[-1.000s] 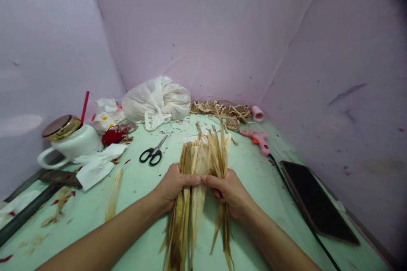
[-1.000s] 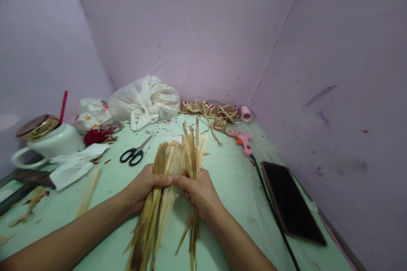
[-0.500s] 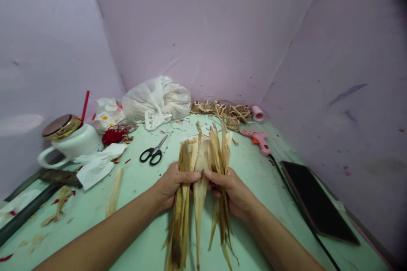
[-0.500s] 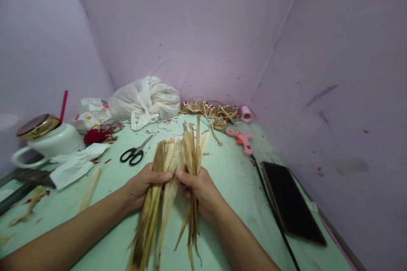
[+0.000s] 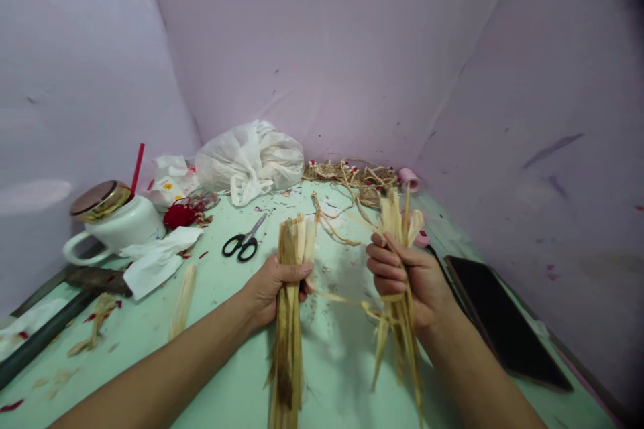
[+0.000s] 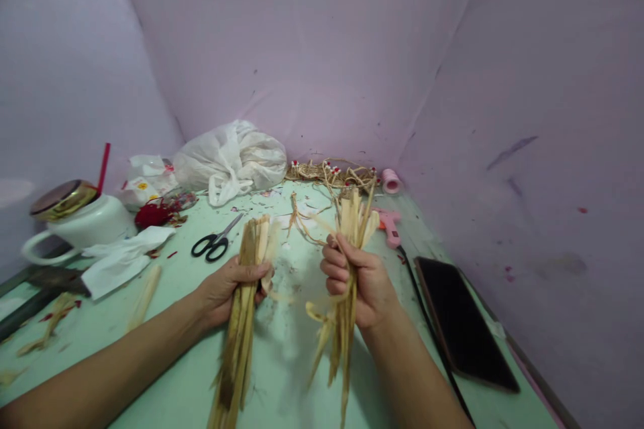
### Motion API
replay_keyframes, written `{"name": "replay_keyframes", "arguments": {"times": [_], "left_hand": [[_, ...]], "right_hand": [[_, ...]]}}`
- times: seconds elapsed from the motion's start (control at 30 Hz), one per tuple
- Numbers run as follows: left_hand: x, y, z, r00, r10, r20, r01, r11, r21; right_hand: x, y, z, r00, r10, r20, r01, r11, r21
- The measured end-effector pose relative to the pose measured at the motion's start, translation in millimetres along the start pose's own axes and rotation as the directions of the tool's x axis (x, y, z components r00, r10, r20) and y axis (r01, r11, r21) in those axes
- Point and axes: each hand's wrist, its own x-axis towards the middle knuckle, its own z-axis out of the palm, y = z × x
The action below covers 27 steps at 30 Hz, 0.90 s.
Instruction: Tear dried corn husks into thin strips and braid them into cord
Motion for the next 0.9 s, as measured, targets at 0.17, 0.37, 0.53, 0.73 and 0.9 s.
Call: {"name": "replay_keyframes", "arguments": {"times": [0.17,0.37,0.53,0.73,0.9], "left_hand": [[2,-1,-2.7,1.0,0.009,-0.013,-0.009,1.0,-0.014],[0,2,1.4,1.0,0.004,-0.006,-0.004,1.0,0.01],[-2,2,3.6,1.0,0.0,-0.005,0.0,0.999,0.037],[-2,-1,1.2,1.0,-0.01,0.011,0.009,0.996,0.086],[-2,-4,0.2,0.999,0.025,0.031,-0.03,0.984,0.178]], "right_hand": [[-11,-15,-4,0.984,-0.116,0.135,0.104,0.99,0.098],[-19,-21,3,0.949,-0.316,-0.003,0.316,0.948,-0.05],[-24,-24,12,0.868,-0.48,-0.127,0.431,0.855,-0.288],[-23,-24,11,0.882,-0.464,-0.085,0.437,0.871,-0.222],[1,12,8,0.969,-0.127,-0.212,0.048,0.938,-0.342]]}}
